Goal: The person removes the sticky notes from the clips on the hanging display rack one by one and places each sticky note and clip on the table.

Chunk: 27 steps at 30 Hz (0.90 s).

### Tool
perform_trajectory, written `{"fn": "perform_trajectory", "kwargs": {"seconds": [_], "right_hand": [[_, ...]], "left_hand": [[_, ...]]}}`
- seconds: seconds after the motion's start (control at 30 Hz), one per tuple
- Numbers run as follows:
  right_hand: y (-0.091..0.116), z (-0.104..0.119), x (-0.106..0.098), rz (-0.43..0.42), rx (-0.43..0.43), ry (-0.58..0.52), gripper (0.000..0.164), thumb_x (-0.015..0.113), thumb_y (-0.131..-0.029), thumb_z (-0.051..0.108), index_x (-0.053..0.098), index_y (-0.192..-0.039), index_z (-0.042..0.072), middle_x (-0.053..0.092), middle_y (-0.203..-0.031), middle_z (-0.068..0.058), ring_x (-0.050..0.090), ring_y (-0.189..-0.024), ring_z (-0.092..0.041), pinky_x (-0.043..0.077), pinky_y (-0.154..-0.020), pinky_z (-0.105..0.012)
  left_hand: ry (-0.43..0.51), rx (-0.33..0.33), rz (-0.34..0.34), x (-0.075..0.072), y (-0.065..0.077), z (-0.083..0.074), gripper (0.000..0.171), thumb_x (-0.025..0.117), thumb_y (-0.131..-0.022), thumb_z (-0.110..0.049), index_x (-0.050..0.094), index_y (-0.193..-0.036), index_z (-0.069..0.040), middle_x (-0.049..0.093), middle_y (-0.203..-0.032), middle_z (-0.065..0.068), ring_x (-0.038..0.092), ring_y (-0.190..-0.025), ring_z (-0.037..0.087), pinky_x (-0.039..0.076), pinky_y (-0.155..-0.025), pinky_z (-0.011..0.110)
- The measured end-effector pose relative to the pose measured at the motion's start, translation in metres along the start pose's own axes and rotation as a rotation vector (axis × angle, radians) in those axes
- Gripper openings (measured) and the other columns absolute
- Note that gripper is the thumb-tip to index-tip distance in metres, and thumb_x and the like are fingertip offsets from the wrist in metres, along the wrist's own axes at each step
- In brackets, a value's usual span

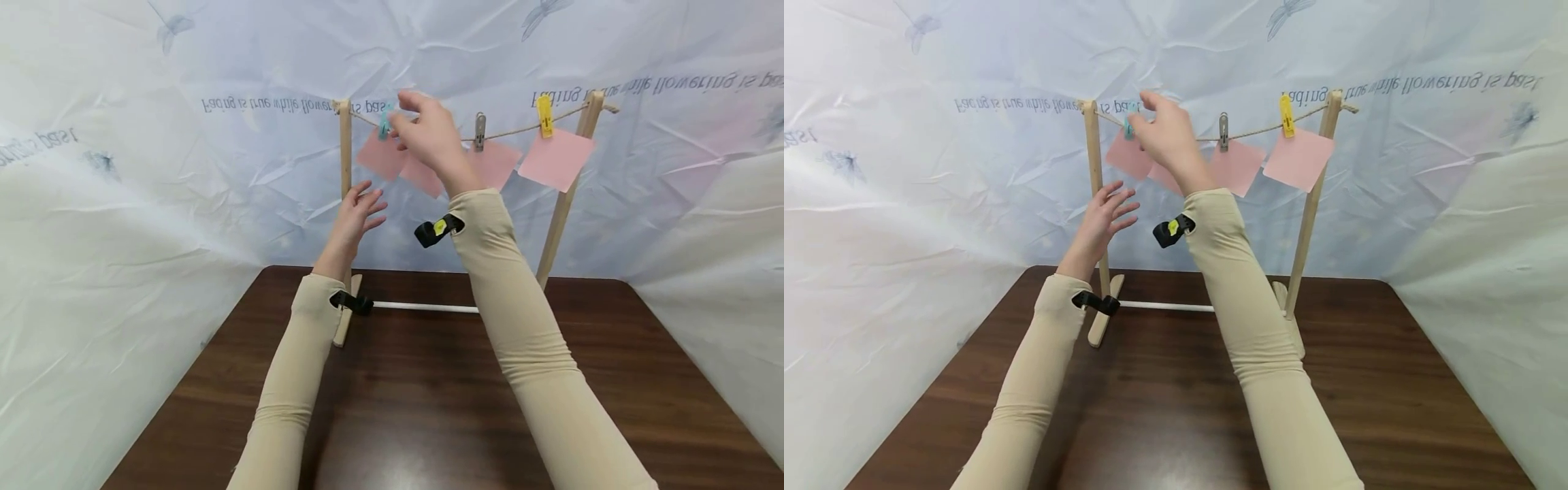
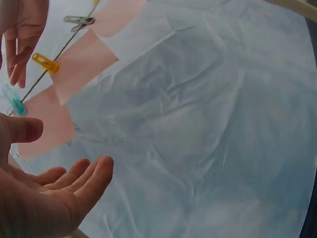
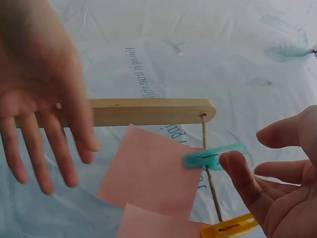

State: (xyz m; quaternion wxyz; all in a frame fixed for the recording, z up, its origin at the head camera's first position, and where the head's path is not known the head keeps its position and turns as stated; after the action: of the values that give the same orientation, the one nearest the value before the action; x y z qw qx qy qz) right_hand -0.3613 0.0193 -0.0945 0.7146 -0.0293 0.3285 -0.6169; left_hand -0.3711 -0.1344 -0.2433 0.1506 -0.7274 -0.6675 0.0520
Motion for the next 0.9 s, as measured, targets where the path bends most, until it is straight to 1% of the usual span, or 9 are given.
{"fn": "perform_trajectory", "kwargs": {"seconds": [0.07, 0.13, 0.3, 0.4, 0.5, 0.6, 0.67, 0.73, 0.9], "right_hand": [[-0.002, -0.001, 0.008, 0.034, 0.019, 0.003, 0.059, 0.054, -0.105, 0.03, 0.033, -0.159, 0.017, 0.04, -0.157, 0.003, 0.067, -0.107, -0.018, 0.057, -0.088, -0.031], [-0.004, -0.002, 0.015, 0.058, 0.038, -0.005, 0.061, 0.053, -0.106, 0.03, 0.029, -0.16, 0.017, 0.039, -0.158, 0.004, 0.067, -0.107, -0.016, 0.057, -0.088, -0.03], [-0.007, -0.005, 0.022, 0.065, 0.044, -0.044, 0.062, 0.055, -0.105, 0.028, 0.028, -0.16, 0.018, 0.043, -0.155, -0.001, 0.068, -0.105, -0.017, 0.058, -0.086, -0.031], [-0.007, -0.006, 0.022, 0.044, 0.027, -0.06, 0.06, 0.056, -0.105, 0.027, 0.032, -0.159, 0.018, 0.048, -0.149, -0.004, 0.069, -0.101, -0.017, 0.058, -0.082, -0.029], [-0.008, -0.004, 0.019, 0.017, 0.006, -0.057, 0.057, 0.058, -0.104, 0.026, 0.038, -0.156, 0.017, 0.053, -0.143, -0.005, 0.07, -0.098, -0.019, 0.058, -0.079, -0.027], [-0.009, -0.001, 0.017, -0.004, -0.016, -0.047, 0.053, 0.06, -0.103, 0.027, 0.045, -0.152, 0.015, 0.057, -0.137, -0.005, 0.07, -0.095, -0.019, 0.058, -0.077, -0.026], [-0.009, -0.001, 0.017, -0.012, -0.026, -0.045, 0.05, 0.061, -0.102, 0.027, 0.049, -0.149, 0.013, 0.058, -0.133, -0.005, 0.07, -0.093, -0.018, 0.058, -0.076, -0.026], [-0.01, -0.001, 0.017, -0.014, -0.031, -0.05, 0.048, 0.062, -0.102, 0.025, 0.052, -0.147, 0.012, 0.059, -0.13, -0.005, 0.07, -0.091, -0.017, 0.059, -0.076, -0.026], [-0.01, -0.001, 0.016, -0.013, -0.032, -0.061, 0.045, 0.06, -0.103, 0.022, 0.053, -0.146, 0.01, 0.061, -0.128, -0.007, 0.069, -0.088, -0.018, 0.058, -0.075, -0.026]], "left_hand": [[0.103, -0.016, -0.009, 0.0, -0.004, 0.0, 0.06, 0.055, -0.106, -0.025, 0.029, -0.157, -0.01, 0.042, -0.153, 0.018, 0.05, -0.134, 0.035, 0.047, -0.106, 0.045], [0.185, -0.023, -0.011, 0.0, -0.006, -0.001, 0.057, 0.055, -0.106, -0.025, 0.032, -0.156, -0.012, 0.044, -0.152, 0.019, 0.051, -0.132, 0.036, 0.047, -0.106, 0.046], [0.29, -0.024, -0.026, 0.004, -0.01, -0.002, 0.053, 0.056, -0.105, -0.026, 0.038, -0.153, -0.012, 0.054, -0.138, 0.015, 0.055, -0.128, 0.037, 0.049, -0.104, 0.045], [0.321, -0.019, -0.052, 0.006, -0.011, -0.002, 0.045, 0.059, -0.104, -0.025, 0.045, -0.145, -0.011, 0.058, -0.125, 0.01, 0.059, -0.121, 0.036, 0.052, -0.099, 0.043], [0.336, 0.004, -0.062, 0.008, -0.013, -0.002, 0.026, 0.06, -0.103, -0.021, 0.053, -0.126, -0.01, 0.06, -0.113, 0.007, 0.063, -0.11, 0.031, 0.053, -0.095, 0.04], [0.34, 0.042, -0.057, 0.011, -0.016, -0.004, 0.009, 0.06, -0.103, -0.016, 0.054, -0.105, -0.01, 0.059, -0.104, 0.006, 0.065, -0.099, 0.026, 0.053, -0.093, 0.041], [0.336, 0.06, -0.059, 0.011, -0.016, -0.003, 0.009, 0.06, -0.103, -0.015, 0.054, -0.098, -0.011, 0.058, -0.1, 0.006, 0.066, -0.095, 0.024, 0.052, -0.095, 0.043], [0.331, 0.069, -0.066, 0.011, -0.017, -0.003, 0.011, 0.059, -0.103, -0.014, 0.055, -0.094, -0.011, 0.058, -0.097, 0.005, 0.066, -0.092, 0.022, 0.051, -0.097, 0.046], [0.323, 0.069, -0.08, 0.013, -0.018, -0.003, 0.011, 0.06, -0.103, -0.013, 0.057, -0.093, -0.009, 0.059, -0.097, 0.005, 0.067, -0.09, 0.022, 0.05, -0.101, 0.048]]}}
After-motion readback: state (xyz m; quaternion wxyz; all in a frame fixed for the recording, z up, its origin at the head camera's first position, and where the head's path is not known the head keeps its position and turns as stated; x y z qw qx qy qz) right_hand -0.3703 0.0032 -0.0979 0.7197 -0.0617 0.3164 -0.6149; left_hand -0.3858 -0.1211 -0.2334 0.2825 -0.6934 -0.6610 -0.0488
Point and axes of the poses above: each hand's wrist, its own y-axis away from the middle knuckle, its own x-axis out of the palm, z = x × y, the point moved 5 cm from there along -y, towards the middle knuckle
